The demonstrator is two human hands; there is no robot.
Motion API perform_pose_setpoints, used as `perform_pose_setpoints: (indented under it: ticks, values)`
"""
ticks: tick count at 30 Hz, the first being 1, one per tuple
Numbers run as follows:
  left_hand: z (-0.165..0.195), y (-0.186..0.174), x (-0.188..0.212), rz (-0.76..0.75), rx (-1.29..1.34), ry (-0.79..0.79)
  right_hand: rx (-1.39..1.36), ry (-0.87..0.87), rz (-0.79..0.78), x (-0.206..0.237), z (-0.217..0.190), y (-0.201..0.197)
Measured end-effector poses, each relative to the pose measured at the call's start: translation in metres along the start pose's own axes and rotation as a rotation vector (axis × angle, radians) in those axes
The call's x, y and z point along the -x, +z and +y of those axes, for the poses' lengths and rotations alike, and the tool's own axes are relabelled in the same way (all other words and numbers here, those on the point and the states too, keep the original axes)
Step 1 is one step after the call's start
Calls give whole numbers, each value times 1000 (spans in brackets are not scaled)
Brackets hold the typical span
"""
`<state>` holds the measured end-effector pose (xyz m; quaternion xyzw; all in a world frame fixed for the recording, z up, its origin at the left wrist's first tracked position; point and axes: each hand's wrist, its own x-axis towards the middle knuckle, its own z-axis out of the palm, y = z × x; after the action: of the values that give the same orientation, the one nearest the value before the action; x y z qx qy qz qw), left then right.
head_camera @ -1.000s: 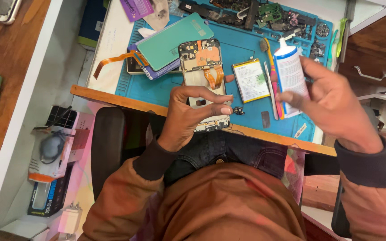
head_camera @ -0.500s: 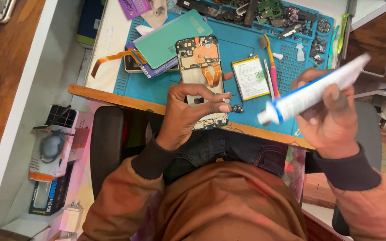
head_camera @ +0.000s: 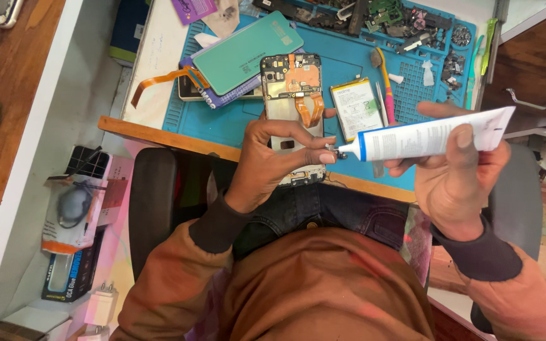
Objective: The person handles a disassembled smartphone, applies adhesive to a small circuit board, and attaches it to the phone's internal frame. They then connect a ribbon cable to the board and adjust components within the chassis.
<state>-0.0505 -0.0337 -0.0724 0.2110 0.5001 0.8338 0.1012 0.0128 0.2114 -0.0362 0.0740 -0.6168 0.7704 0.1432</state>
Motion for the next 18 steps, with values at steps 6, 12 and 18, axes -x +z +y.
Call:
perform_pose_setpoints:
  ticks: [6,12,18]
  values:
    - [0,-1,1,7,-80,6,55,-8,-21,0,-1,1]
    - [1,-1,1,-17,-143,46,65,8,-38,-1,-5,5]
    - [3,-1,1,-18,-163,41,85,-13,-46,-3,-7,6]
